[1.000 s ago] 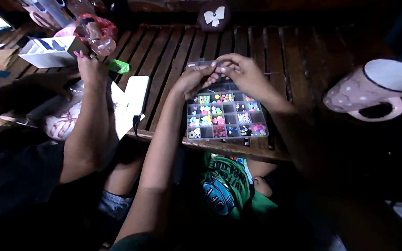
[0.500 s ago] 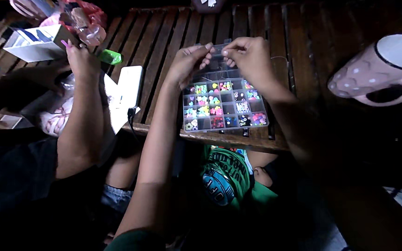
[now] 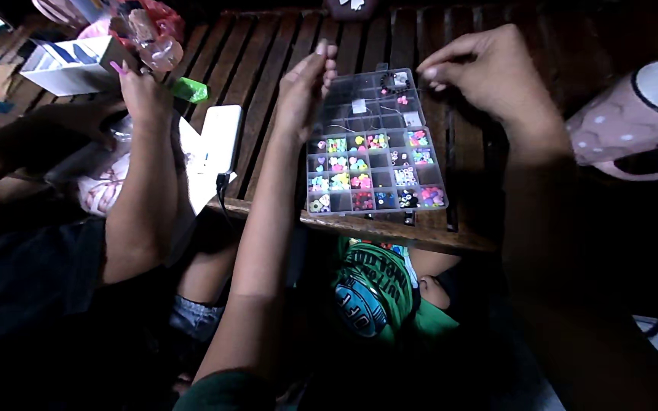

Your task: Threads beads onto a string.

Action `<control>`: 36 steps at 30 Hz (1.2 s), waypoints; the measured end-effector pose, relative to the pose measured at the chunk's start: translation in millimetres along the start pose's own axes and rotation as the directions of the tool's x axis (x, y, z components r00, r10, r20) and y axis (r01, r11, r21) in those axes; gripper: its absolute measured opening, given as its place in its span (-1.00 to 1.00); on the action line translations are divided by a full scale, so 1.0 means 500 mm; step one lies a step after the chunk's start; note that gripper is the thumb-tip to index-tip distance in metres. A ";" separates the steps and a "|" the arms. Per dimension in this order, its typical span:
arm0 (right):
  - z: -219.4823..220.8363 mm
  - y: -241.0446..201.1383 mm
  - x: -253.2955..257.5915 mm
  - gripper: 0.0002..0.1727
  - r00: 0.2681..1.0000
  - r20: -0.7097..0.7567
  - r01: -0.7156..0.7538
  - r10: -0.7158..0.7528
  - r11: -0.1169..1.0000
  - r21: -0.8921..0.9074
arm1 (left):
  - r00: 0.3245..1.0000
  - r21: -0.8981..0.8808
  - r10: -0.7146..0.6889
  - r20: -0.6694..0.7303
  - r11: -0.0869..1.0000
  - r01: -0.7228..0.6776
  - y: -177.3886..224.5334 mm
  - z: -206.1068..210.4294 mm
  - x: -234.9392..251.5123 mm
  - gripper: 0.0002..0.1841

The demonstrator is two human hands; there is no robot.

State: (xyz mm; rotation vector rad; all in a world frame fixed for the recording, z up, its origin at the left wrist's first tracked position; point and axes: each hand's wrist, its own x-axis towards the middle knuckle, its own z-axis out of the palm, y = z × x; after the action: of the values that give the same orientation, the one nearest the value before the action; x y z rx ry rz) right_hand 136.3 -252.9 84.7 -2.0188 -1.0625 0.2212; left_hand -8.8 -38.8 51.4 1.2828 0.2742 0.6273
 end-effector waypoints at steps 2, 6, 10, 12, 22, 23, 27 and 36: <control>0.011 -0.032 -0.017 -0.85 0.973 0.209 0.078 -0.098 0.991 0.106 | 0.996 0.084 -0.053 0.070 0.995 0.047 -0.001 0.007 -0.007 -0.71; 0.038 -0.077 -0.044 -0.94 0.838 0.518 0.127 -0.172 0.984 0.121 | 0.979 0.144 -0.147 0.138 0.981 0.127 -0.010 0.005 -0.002 -0.72; 0.054 -0.091 -0.050 -0.98 0.723 0.686 0.143 -0.080 0.989 -0.035 | 0.965 0.159 -0.090 0.247 0.986 0.051 -0.048 -0.030 0.021 -0.71; 0.056 -0.104 -0.049 -0.93 0.683 0.729 0.157 -0.040 0.983 -0.093 | 0.968 0.187 -0.207 0.145 0.966 0.178 -0.004 0.009 -0.005 -0.74; 0.081 -0.062 -0.025 -0.77 0.953 0.048 0.303 -0.300 0.952 -0.044 | 0.917 0.261 -0.297 0.267 0.938 0.228 0.009 0.019 -0.017 -0.68; 0.088 -0.061 -0.023 -0.74 0.957 0.004 0.289 -0.289 0.955 -0.062 | 0.912 0.256 -0.306 0.272 0.937 0.238 0.010 0.020 -0.018 -0.67; 0.116 -0.055 -0.020 -0.66 0.966 -0.062 0.247 -0.252 0.965 -0.086 | 0.899 0.261 -0.334 0.282 0.929 0.263 0.012 0.016 -0.020 -0.69; 0.143 -0.047 -0.020 -0.80 0.954 -0.150 0.271 -0.261 0.961 0.049 | 0.880 0.365 -0.374 0.293 0.894 0.259 0.014 0.017 -0.024 -0.69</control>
State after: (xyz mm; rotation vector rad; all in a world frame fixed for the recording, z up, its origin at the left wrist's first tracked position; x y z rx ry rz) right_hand 80.9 -211.2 53.6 -1.7780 -1.2037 -0.0274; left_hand -15.8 -51.5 58.9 1.5894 0.2848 0.0551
